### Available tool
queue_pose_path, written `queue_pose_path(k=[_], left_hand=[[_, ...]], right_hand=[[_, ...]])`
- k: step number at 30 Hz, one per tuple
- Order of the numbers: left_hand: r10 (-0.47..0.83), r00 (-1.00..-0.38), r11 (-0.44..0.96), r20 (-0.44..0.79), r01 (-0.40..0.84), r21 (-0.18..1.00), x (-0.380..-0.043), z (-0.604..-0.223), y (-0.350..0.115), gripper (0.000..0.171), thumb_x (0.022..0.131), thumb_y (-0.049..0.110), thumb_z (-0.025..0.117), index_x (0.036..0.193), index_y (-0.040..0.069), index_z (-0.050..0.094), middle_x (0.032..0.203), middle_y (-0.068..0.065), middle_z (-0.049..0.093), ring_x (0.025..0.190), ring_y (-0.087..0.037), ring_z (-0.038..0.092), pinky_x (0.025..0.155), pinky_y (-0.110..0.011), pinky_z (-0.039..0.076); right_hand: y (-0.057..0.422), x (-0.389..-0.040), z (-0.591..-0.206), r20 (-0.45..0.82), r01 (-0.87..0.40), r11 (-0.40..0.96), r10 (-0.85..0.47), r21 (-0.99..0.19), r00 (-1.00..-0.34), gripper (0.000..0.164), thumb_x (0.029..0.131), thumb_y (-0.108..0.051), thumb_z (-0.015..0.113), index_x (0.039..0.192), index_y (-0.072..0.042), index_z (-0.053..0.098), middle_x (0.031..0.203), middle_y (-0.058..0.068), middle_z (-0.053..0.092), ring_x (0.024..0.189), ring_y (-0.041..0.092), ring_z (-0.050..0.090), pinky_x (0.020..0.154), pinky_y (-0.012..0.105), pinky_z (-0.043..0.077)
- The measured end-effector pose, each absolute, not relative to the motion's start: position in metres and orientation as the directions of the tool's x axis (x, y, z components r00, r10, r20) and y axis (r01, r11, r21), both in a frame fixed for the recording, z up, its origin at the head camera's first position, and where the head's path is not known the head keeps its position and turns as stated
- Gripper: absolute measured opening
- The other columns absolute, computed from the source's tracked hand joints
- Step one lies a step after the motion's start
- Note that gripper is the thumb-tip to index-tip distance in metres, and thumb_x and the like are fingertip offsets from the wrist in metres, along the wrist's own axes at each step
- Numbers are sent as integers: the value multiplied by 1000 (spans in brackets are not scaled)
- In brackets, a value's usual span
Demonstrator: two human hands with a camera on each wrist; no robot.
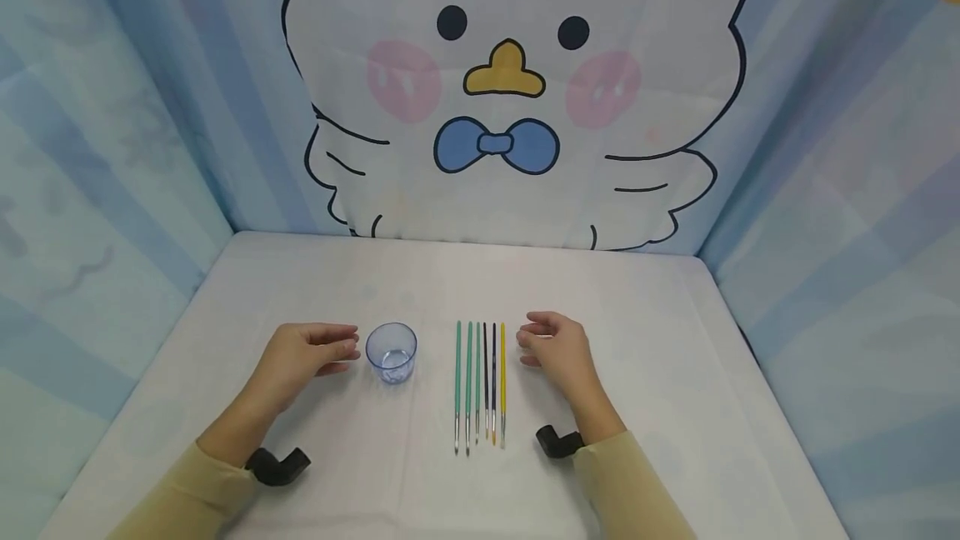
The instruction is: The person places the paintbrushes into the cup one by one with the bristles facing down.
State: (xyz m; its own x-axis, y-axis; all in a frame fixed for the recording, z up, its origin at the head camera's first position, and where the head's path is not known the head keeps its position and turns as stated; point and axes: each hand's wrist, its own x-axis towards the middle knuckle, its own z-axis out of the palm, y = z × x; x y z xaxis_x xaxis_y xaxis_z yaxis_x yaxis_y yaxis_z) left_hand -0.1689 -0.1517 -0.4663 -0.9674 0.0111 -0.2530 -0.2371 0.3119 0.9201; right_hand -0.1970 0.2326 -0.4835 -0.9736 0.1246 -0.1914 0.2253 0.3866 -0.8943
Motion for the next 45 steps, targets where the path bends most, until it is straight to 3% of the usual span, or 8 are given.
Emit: queue_pose_path(k=[6,18,33,45], left_hand=[[7,-957,209,-291,-283,936,-171,-465,-149,37,101,16,77,135,2,73,140,-20,72,110,-21,79,85,-26,69],[7,-941,87,-338,-336,938,-177,-468,-145,35,97,5,79,130,-5,74,139,-24,70,102,-13,77,85,-26,70],[-1,-944,81,-329,-328,941,-181,-473,-138,33,96,2,79,128,-5,75,132,-24,73,95,-12,78,83,-25,70],[-27,-946,109,-324,-324,940,-182,-476,-135,31,95,3,80,125,-4,77,131,-24,74,95,-13,78,82,-24,70]], right_hand=[[233,-203,-489,-281,304,322,117,-897,-952,39,102,-16,75,139,-3,68,121,19,76,95,19,79,78,34,72],[226,-210,-496,-347,368,303,125,-879,-930,28,102,-14,75,127,-3,73,113,17,78,86,17,78,74,32,72],[216,-220,-498,-367,405,328,174,-854,-914,17,101,-13,75,116,-4,76,106,14,78,81,17,76,70,31,71],[206,-229,-497,-362,414,372,204,-831,-910,14,95,-10,81,107,-4,77,90,10,75,71,14,71,62,29,69]])
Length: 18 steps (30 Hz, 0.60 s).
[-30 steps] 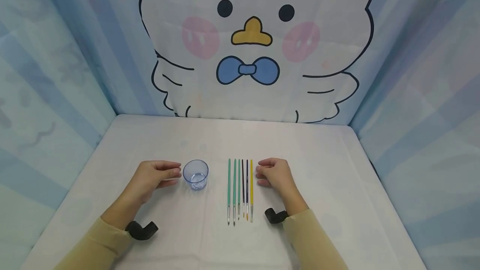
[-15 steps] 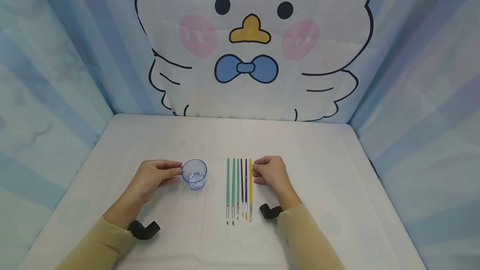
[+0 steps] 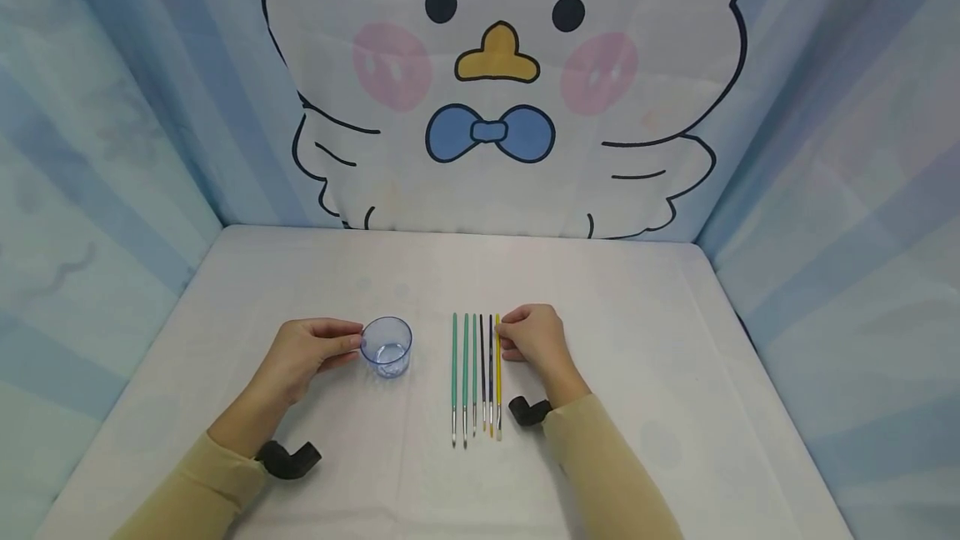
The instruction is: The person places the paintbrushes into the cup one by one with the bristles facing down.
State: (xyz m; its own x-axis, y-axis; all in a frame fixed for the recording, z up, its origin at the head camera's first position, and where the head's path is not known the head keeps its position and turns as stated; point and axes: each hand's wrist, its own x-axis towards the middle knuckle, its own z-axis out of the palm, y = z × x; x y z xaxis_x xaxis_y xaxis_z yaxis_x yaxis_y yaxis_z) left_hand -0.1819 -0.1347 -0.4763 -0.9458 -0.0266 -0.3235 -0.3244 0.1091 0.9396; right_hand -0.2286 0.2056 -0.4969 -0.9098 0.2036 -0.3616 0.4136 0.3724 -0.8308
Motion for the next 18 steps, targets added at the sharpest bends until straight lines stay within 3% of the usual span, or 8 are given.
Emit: queue_pose_path(k=[18], left_hand=[[-15,-947,98,-321,-320,942,-181,-476,-134,34,92,3,84,124,-6,76,127,-22,75,91,-11,77,82,-25,70]], right_hand=[[198,-234,-493,-332,399,512,221,-760,-917,13,90,-10,87,93,-6,75,79,8,71,62,13,67,57,25,66]])
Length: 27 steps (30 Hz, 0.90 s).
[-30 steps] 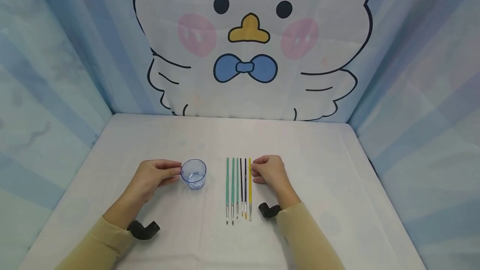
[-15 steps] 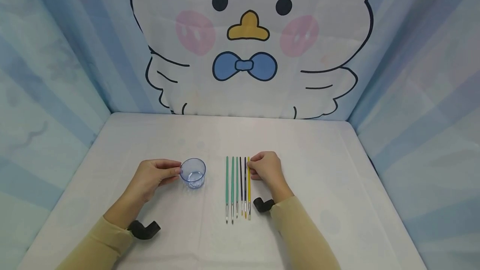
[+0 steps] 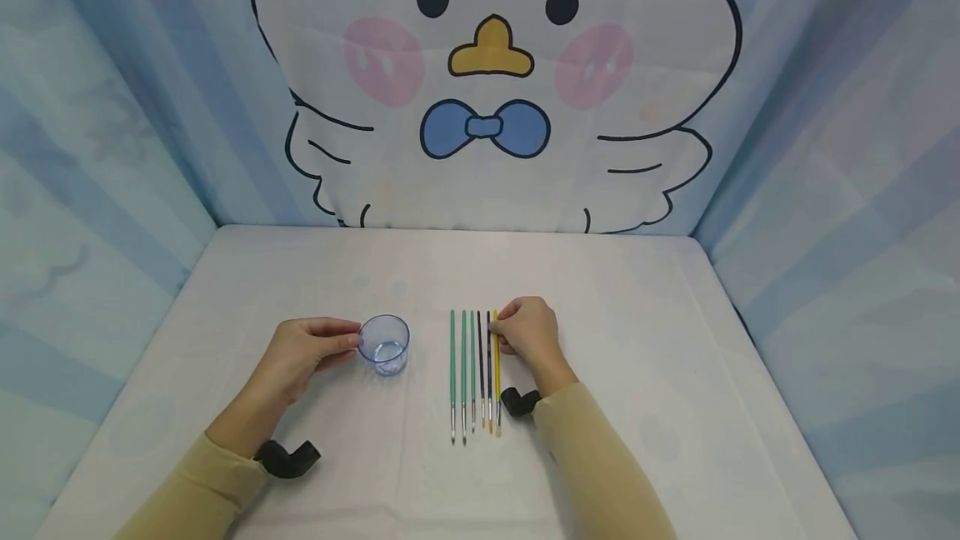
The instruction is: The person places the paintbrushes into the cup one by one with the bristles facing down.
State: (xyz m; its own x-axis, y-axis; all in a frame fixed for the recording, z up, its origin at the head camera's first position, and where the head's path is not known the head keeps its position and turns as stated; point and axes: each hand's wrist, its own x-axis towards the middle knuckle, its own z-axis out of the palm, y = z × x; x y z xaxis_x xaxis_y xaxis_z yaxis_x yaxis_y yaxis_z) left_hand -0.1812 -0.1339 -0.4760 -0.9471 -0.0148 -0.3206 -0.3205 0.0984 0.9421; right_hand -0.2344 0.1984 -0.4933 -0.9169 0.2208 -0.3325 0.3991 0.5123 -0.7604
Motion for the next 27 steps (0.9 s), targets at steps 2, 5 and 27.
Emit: queue_pose_path(k=[2,5,27], left_hand=[[-16,-945,103,-325,-325,940,-182,-476,-134,33,92,4,84,124,-5,77,127,-21,75,92,-11,77,82,-24,70],[-15,-945,108,-327,-327,939,-183,-476,-134,33,93,4,84,124,-4,77,128,-21,74,92,-11,77,82,-24,69],[-22,-942,113,-336,-336,935,-183,-478,-135,31,94,5,83,123,-3,77,128,-22,74,93,-12,77,83,-24,69]], right_hand=[[198,-234,-492,-328,394,514,220,-762,-919,13,90,-9,87,93,-5,75,79,8,70,62,13,67,57,25,66],[198,-234,-491,-316,384,519,219,-763,-923,12,90,-6,86,92,-4,74,76,7,70,61,13,66,56,25,66],[191,-233,-482,-217,245,861,162,-446,-963,7,85,-12,75,86,-6,72,81,8,71,74,24,67,59,26,51]])
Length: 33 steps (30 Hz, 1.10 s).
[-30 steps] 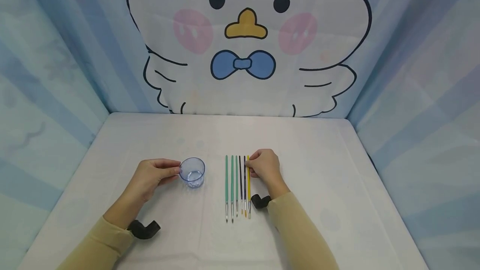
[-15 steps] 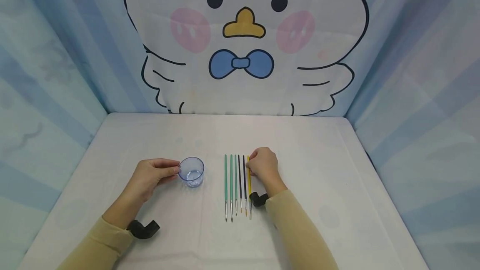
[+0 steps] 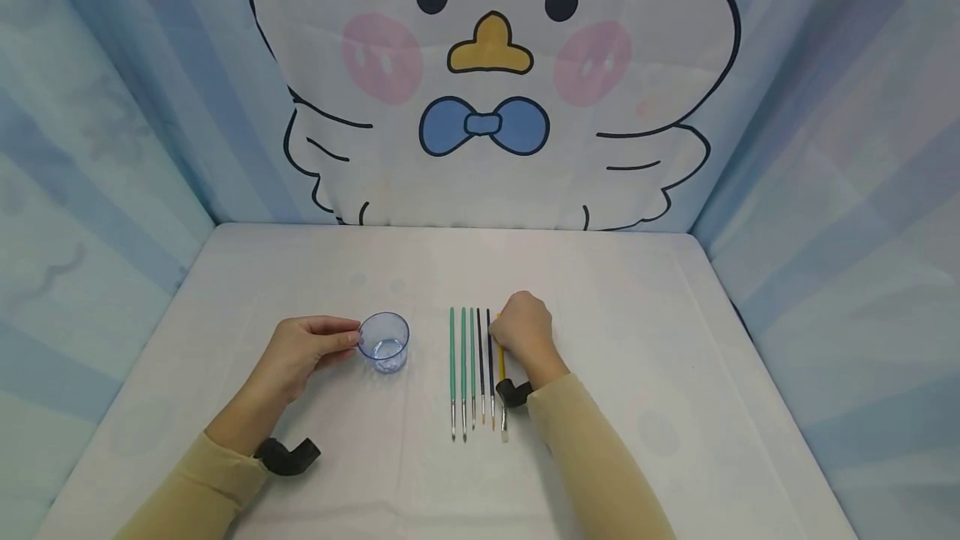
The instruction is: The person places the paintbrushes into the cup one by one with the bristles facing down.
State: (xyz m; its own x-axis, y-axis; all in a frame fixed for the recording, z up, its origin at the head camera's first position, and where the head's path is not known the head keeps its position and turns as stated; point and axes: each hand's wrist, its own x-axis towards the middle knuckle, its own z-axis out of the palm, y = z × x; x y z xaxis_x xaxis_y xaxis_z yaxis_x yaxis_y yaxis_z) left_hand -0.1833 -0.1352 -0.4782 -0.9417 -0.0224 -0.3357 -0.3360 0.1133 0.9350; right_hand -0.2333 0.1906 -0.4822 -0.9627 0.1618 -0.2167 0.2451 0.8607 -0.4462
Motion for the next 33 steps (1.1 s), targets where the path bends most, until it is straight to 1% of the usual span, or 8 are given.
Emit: queue_pose_path(k=[4,7,10,16,23,29,33], left_hand=[[-22,-942,111,-335,-335,936,-184,-477,-135,31,93,4,83,123,-4,77,127,-22,75,92,-11,77,83,-24,69],[-15,-943,107,-333,-332,937,-184,-477,-136,32,93,4,83,124,-5,77,128,-22,75,93,-12,77,83,-24,70],[-11,-942,107,-335,-334,936,-184,-478,-136,32,94,4,83,124,-4,77,129,-22,74,94,-12,77,84,-24,70],[-4,-942,122,-336,-334,935,-184,-478,-137,32,95,6,82,125,-3,77,131,-23,74,96,-13,77,84,-25,70],[-2,-943,109,-332,-330,938,-185,-477,-137,32,94,5,83,125,-4,77,131,-23,74,96,-14,77,84,-25,70],[-7,-941,120,-337,-336,934,-185,-477,-136,33,94,5,83,125,-3,77,133,-23,73,100,-14,77,88,-27,70],[-13,-940,122,-342,-341,932,-185,-477,-135,31,94,5,82,124,-3,78,133,-23,73,101,-15,77,88,-27,69]], right_hand=[[191,-233,-480,-259,287,823,176,-490,-950,9,87,-12,75,90,-4,73,80,9,72,68,20,67,55,24,51],[194,-235,-480,-306,336,757,188,-560,-933,9,90,-10,76,93,-3,72,82,10,71,62,16,66,53,21,54],[199,-237,-482,-349,379,674,188,-634,-918,9,91,-7,75,97,-2,72,84,12,72,60,15,67,53,21,60],[211,-241,-487,-410,427,505,152,-750,-900,15,91,-3,77,105,0,72,90,10,70,66,15,65,56,23,63],[219,-243,-487,-458,457,306,74,-835,-886,25,93,-2,75,118,2,71,94,6,70,74,13,66,59,21,63],[222,-242,-485,-435,430,205,25,-879,-900,29,94,-1,75,123,2,68,97,4,69,77,13,66,60,22,64],[223,-241,-481,-395,391,166,10,-905,-919,33,95,-1,73,127,4,66,100,3,68,81,13,66,66,23,66]])
